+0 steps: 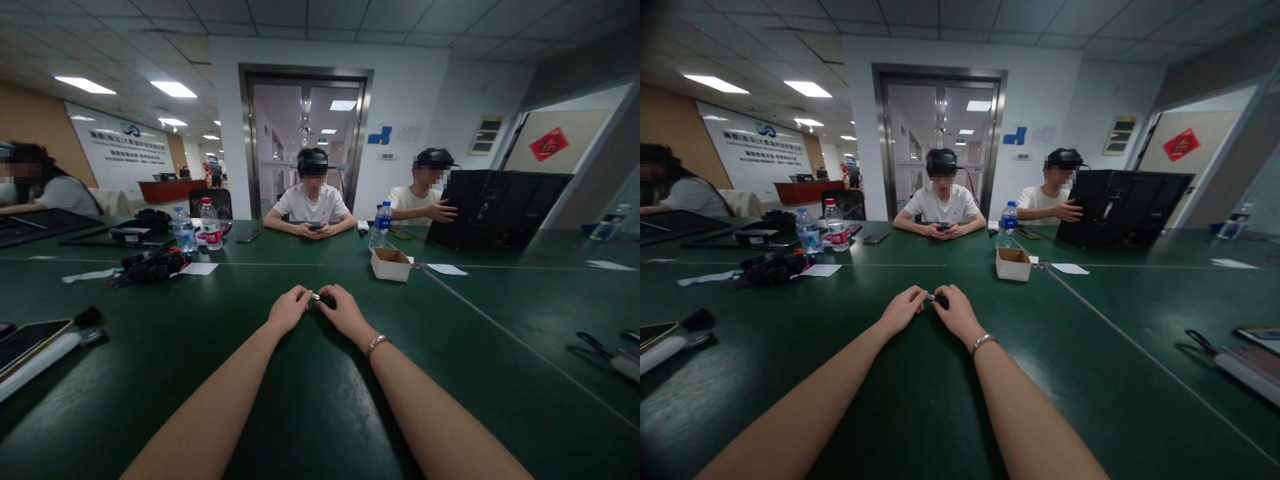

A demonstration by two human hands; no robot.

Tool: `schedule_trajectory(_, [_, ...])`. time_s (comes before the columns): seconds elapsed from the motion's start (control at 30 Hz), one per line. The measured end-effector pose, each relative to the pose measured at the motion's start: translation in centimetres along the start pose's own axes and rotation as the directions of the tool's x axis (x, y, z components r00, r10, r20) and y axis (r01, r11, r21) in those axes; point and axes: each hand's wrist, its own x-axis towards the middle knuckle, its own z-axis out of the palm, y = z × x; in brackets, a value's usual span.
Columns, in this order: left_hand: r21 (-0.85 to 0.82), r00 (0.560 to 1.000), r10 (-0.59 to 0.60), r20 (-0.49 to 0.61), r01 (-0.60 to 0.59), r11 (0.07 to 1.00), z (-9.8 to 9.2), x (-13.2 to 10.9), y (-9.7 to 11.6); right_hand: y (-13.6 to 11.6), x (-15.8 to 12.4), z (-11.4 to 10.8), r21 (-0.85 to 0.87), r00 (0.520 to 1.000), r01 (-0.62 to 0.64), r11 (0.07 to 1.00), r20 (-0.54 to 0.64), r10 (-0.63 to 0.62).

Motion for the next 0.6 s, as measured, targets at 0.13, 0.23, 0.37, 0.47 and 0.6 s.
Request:
schedule_trajectory(0.13, [-0.116,0.999,0.033,-0.002,-0.033,0.993,0.30,0.43,-0.59,0.14,-0.01,0.06,0.012,1.000,0.018,1.000,0.013,-0.018])
schedule_trajectory(0.23, [-0.224,0.996,0.092,-0.008,-0.092,0.970,0.48,0.72,-0.86,0.29,0.00,0.09,0.037,1.000,0.017,0.999,-0.003,-0.016])
schedule_trajectory(0.37, [-0.316,0.985,0.169,-0.020,-0.167,0.934,0.31,0.69,-0.64,0.42,0.06,0.15,0.050,0.999,-0.013,0.999,-0.029,0.015])
schedule_trajectory(0.47, [-0.343,0.986,0.166,-0.016,-0.161,0.925,0.19,0.42,-0.14,0.36,0.09,0.13,0.028,0.999,-0.007,1.000,-0.037,0.008])
schedule_trajectory(0.6, [-0.202,0.997,0.080,0.005,-0.077,0.976,0.39,0.22,-0.32,0.17,0.03,0.00,0.022,1.000,0.007,1.000,-0.022,-0.007])
